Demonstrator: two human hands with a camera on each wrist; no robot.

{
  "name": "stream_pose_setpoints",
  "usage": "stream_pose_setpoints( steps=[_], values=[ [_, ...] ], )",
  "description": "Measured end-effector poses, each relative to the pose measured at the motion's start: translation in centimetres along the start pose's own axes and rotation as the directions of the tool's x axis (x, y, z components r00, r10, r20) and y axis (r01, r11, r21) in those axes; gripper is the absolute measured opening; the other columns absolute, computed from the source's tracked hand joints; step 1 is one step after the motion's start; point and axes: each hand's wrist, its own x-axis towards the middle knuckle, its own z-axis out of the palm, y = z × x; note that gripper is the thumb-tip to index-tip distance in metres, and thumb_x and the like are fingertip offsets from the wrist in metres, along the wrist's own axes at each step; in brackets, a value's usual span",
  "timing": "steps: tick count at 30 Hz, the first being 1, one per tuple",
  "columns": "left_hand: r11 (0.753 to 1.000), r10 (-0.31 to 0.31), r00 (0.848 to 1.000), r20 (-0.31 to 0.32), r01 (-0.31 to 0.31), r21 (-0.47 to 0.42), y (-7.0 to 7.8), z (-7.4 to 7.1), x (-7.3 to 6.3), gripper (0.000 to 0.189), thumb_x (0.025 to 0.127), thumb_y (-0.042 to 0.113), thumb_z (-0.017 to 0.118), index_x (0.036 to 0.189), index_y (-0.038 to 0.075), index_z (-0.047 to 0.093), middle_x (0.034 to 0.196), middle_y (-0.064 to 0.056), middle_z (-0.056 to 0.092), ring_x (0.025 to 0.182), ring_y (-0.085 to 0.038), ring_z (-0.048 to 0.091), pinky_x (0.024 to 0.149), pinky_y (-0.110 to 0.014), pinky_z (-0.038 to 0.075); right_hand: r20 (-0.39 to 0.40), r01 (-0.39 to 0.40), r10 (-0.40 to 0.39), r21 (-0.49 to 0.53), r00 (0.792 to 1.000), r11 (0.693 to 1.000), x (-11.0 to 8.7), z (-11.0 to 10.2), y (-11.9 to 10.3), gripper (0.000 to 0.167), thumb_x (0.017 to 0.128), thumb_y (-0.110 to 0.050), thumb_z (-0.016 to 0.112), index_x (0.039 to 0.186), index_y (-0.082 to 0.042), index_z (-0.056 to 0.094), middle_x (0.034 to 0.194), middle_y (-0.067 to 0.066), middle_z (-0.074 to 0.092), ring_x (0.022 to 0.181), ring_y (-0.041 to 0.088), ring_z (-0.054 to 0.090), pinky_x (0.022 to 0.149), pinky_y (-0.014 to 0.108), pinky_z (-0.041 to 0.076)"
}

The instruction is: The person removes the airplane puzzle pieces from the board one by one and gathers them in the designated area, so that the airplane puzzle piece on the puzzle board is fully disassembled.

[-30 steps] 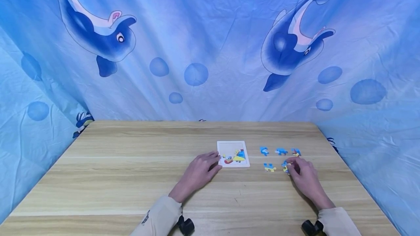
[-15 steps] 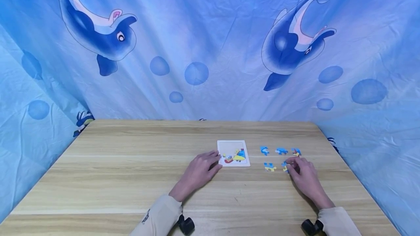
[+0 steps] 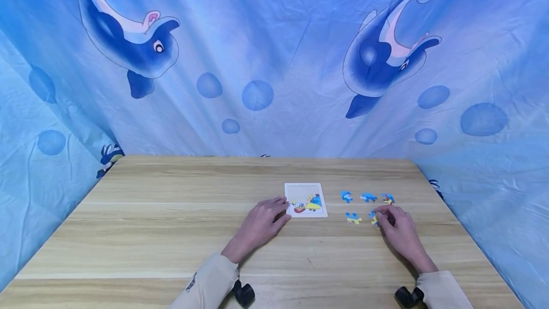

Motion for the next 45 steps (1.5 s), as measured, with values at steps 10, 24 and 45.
stream_pose_setpoints(
  steps=[10, 24, 45],
  values=[
    [1.0, -0.011, 1.0, 0.017, 0.012, -0.006, 0.1, 0.0, 0.0, 0.039, 0.096, 0.036, 0.06, 0.124, 0.01, 0.066, 0.131, -0.006, 0.061, 0.123, -0.021, 0.055, 0.102, -0.041, 0.046, 0.025, -0.024, 0.021, 0.088, 0.999, 0.996, 0.5, -0.7, -0.2, 0.016, 0.098, -0.009, 0.054, 0.107, 0.002, 0.063, 0.086, 0.007, 0.057, 0.073, 0.011, 0.048, 0.058, 0.021, 0.044],
    [1.0, -0.019, 1.0, 0.022, 0.019, -0.006, 0.1, -0.3, 0.0, 0.039, 0.096, 0.037, 0.059, 0.125, 0.011, 0.066, 0.131, -0.006, 0.06, 0.123, -0.022, 0.055, 0.102, -0.041, 0.046, 0.026, 0.012, -0.015, 0.115, 1.0, 0.993, 1.5, -0.2, -2.0, 0.021, 0.099, -0.014, 0.055, 0.11, 0.001, 0.062, 0.092, 0.007, 0.059, 0.081, 0.016, 0.052, 0.064, 0.021, 0.047],
    [1.0, -0.028, 0.999, 0.03, 0.029, -0.009, 0.2, -0.2, 0.0, 0.039, 0.096, 0.036, 0.059, 0.125, 0.011, 0.066, 0.132, -0.006, 0.06, 0.124, -0.021, 0.054, 0.102, -0.042, 0.046, 0.135, 0.11, -0.148, 0.254, 0.98, 0.961, 3.3, 3.0, -5.8, 0.018, 0.095, -0.006, 0.059, 0.11, 0.003, 0.062, 0.089, 0.005, 0.056, 0.08, 0.017, 0.052, 0.065, 0.025, 0.048]
  ],
)
